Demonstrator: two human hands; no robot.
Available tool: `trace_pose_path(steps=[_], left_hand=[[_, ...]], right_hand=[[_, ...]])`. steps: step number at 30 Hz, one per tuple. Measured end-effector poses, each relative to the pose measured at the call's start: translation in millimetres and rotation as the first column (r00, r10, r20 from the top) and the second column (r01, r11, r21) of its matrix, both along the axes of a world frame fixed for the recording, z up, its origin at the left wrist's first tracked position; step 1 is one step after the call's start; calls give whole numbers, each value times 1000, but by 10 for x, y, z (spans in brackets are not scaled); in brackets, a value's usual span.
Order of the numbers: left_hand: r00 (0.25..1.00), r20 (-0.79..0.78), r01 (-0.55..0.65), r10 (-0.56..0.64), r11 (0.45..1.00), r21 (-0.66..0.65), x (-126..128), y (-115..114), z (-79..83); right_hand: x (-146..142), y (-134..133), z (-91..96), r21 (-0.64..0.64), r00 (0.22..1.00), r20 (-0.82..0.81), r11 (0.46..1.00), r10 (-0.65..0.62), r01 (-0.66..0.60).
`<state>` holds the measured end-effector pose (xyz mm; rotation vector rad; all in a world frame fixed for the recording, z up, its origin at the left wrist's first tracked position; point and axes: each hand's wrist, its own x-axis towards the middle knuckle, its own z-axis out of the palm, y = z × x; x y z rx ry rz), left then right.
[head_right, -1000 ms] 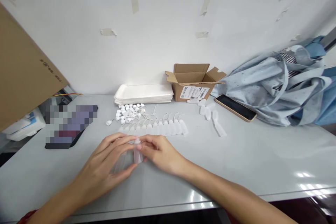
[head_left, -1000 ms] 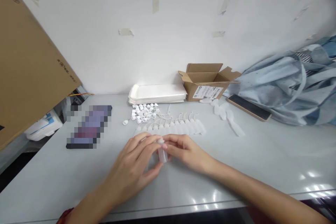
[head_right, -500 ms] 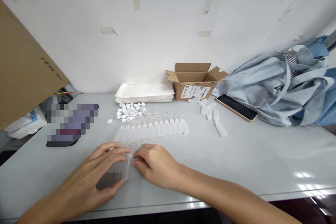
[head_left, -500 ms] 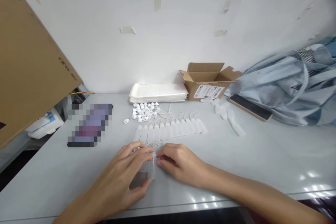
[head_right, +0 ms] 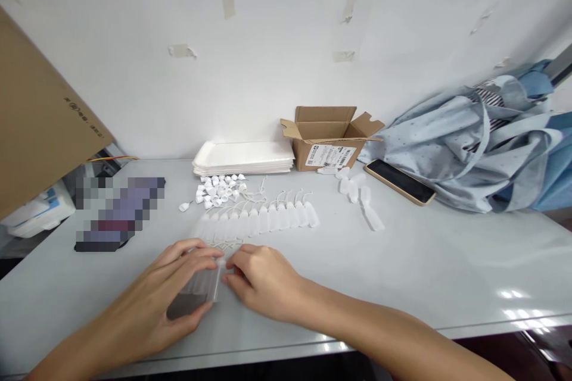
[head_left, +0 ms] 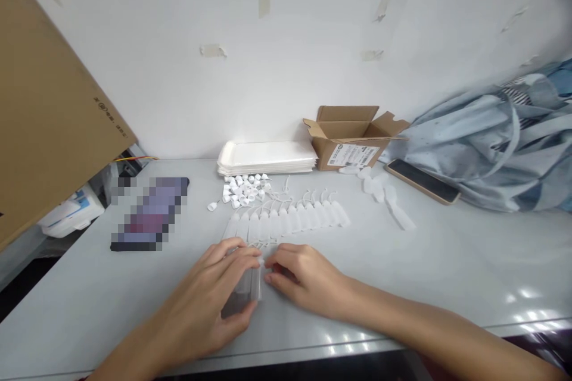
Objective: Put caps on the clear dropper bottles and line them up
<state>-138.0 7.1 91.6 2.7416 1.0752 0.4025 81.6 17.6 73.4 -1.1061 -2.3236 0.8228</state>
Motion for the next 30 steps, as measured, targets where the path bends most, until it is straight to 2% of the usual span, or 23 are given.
trace_pose_path(steps=[15,30], left_hand=[[999,48,2,-5,999,46,13,32,-51],[999,25,-36,35,999,10,42,76,-28]], right_hand=[[12,2,-4,8,1000,26,1000,0,0],[7,3,39,14,997,75,1000,-3,2]])
